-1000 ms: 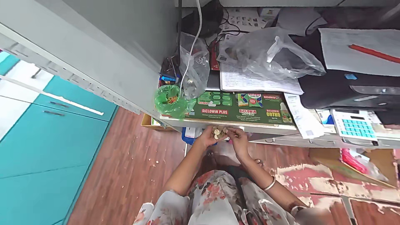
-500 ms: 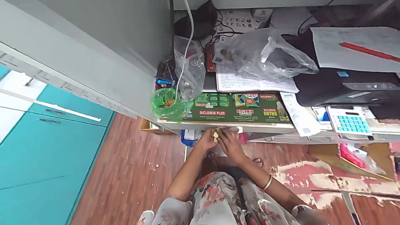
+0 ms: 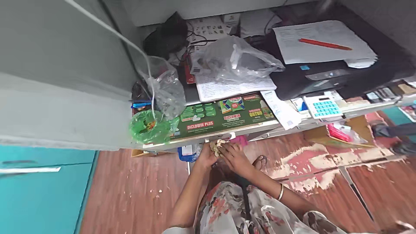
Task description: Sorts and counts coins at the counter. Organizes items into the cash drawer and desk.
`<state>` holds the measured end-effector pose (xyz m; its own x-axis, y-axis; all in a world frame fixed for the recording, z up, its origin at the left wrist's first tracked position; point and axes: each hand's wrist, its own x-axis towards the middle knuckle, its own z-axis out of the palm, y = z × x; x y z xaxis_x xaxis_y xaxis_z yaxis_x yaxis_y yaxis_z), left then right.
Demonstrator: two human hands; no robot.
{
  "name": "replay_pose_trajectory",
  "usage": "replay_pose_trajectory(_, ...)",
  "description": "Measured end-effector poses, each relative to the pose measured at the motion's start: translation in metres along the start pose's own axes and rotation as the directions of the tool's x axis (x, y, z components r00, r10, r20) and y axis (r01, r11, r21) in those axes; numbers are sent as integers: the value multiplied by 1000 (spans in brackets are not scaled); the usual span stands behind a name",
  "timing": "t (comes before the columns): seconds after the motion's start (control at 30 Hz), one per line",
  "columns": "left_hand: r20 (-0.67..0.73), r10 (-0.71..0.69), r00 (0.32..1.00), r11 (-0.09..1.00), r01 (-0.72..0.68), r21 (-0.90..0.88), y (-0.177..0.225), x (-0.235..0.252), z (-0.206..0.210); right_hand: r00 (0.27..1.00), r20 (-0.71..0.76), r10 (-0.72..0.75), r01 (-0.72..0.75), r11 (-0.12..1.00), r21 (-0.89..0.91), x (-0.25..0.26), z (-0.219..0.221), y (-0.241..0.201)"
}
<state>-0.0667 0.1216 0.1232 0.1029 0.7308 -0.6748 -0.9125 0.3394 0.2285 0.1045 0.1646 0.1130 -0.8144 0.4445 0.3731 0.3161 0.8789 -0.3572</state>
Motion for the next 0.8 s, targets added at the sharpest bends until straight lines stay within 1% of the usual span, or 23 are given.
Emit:
replay_pose_trajectory(0.1,11,-6,1000,1000,6,18,-5,-6,19,998,-52,35,-33,999,35,-1,-24,-2)
replay_pose_trajectory(0.17,-16,-8,1000,998,9,64,-15,-7,39,991,-99,86,-74,990,123,-11,-51,4)
replay_pose_trajectory(0.23,3,-28,1000,999,27,46,-27,-2,56,980,-141,137,-108,975,195,-30,-83,21)
replay_pose_trajectory(0.27,35,-47,998,999,46,21,-32,2,62,968,-168,185,-152,970,192,-44,-98,34)
replay_pose_trajectory(0.3,62,-70,996,998,70,5,-36,5,69,949,-176,262,-237,959,155,-62,-112,51)
replay_pose_trajectory(0.33,82,-86,993,996,87,-10,-42,8,76,913,-161,376,-367,926,85,-81,-128,72)
replay_pose_trajectory(0.37,92,-87,992,996,89,-19,-49,10,83,846,-112,521,-524,852,7,-101,-144,100)
replay_pose_trajectory(0.4,92,-79,993,996,83,-31,-56,11,91,739,-53,671,-673,737,-54,-118,-161,134)
replay_pose_trajectory(0.43,89,-74,993,996,78,-43,-65,12,100,630,-41,775,-774,624,-106,-134,-176,174)
replay_pose_trajectory(0.47,84,-63,994,996,68,-50,-73,15,109,549,-52,834,-830,537,-153,-144,-191,214)
replay_pose_trajectory(0.5,76,-53,996,997,57,-51,-81,18,119,504,-75,860,-853,482,-199,-150,-205,252)
replay_pose_trajectory(0.53,66,-48,997,997,52,-54,-90,20,129,464,-67,883,-867,438,-237,-153,-216,283)
replay_pose_trajectory(0.6,28,-43,999,998,44,-51,-106,24,151,362,80,929,-889,370,-270,-151,-230,329)
replay_pose_trajectory(0.63,5,-45,999,997,45,-60,-114,26,164,334,145,931,-893,362,-268,-150,-233,345)
replay_pose_trajectory(0.7,2,-57,998,995,57,-83,-130,31,186,323,215,922,-889,373,-267,-152,-236,357)
replay_pose_trajectory(0.73,24,-58,998,994,60,-94,-138,34,195,319,233,919,-885,377,-274,-155,-238,357)
replay_pose_trajectory(0.8,77,-45,996,994,53,-96,-151,43,214,336,242,910,-877,396,-273,-161,-246,349)
